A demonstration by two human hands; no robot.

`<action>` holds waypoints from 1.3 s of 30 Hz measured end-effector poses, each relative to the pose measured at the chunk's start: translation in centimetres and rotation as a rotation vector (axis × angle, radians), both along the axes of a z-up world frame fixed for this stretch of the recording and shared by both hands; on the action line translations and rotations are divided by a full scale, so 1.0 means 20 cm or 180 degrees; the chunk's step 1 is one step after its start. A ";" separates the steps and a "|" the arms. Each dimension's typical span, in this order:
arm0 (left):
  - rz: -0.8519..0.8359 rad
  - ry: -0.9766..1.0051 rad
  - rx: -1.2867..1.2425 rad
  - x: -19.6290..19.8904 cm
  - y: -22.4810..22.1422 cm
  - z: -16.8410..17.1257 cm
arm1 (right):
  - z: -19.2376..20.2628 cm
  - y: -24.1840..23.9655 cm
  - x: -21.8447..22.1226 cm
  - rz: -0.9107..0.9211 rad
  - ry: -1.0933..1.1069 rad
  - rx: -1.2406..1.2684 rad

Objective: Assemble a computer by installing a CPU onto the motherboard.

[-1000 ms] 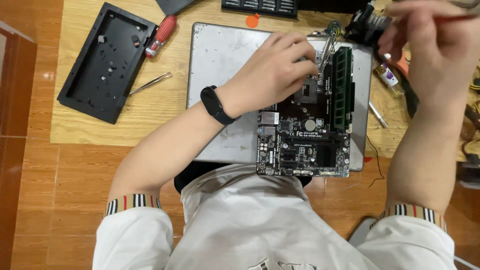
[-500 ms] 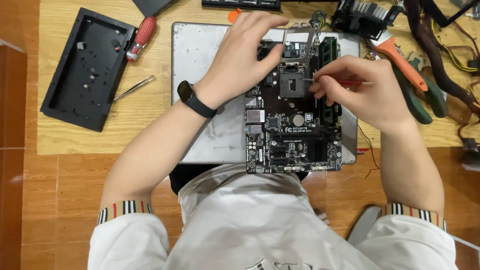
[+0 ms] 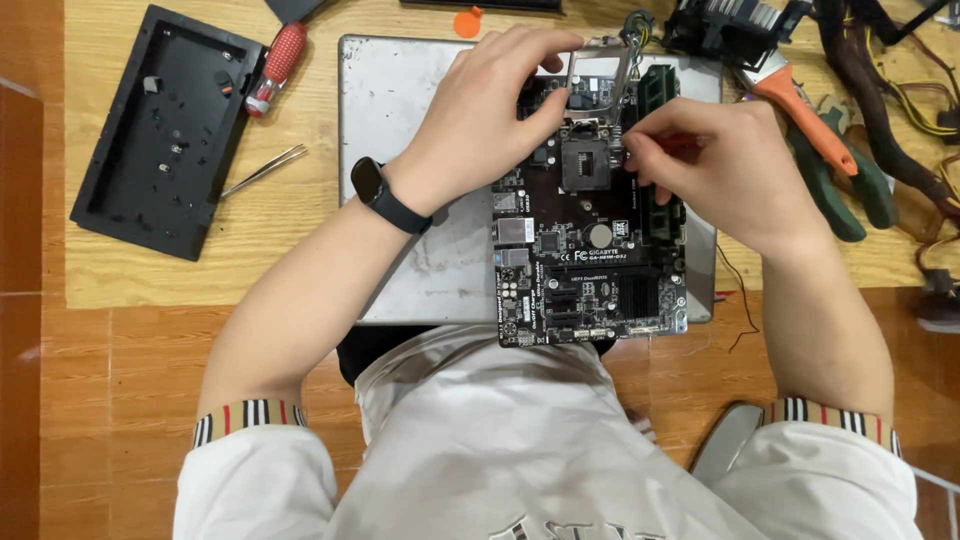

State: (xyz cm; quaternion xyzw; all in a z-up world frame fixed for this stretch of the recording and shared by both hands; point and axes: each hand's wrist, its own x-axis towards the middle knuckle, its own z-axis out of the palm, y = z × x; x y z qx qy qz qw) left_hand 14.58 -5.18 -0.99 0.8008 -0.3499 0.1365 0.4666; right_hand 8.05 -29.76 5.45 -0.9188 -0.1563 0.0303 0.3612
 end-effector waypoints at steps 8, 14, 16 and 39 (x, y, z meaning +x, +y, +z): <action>0.0006 -0.0027 0.0026 0.00 0.00 0.00 | 0.03 0.02 -0.01 0.0013 -0.0066 -0.0287; 0.0021 -0.0019 0.0049 0.00 0.00 0.01 | 0.04 0.03 -0.02 0.0051 -0.0109 -0.0364; 0.0024 -0.0031 0.0049 -0.01 0.00 0.00 | 0.04 0.03 -0.02 0.0056 -0.0094 -0.0370; 0.0026 -0.0082 0.0083 0.00 0.00 0.00 | 0.01 0.01 -0.02 0.0335 -0.0481 -0.0444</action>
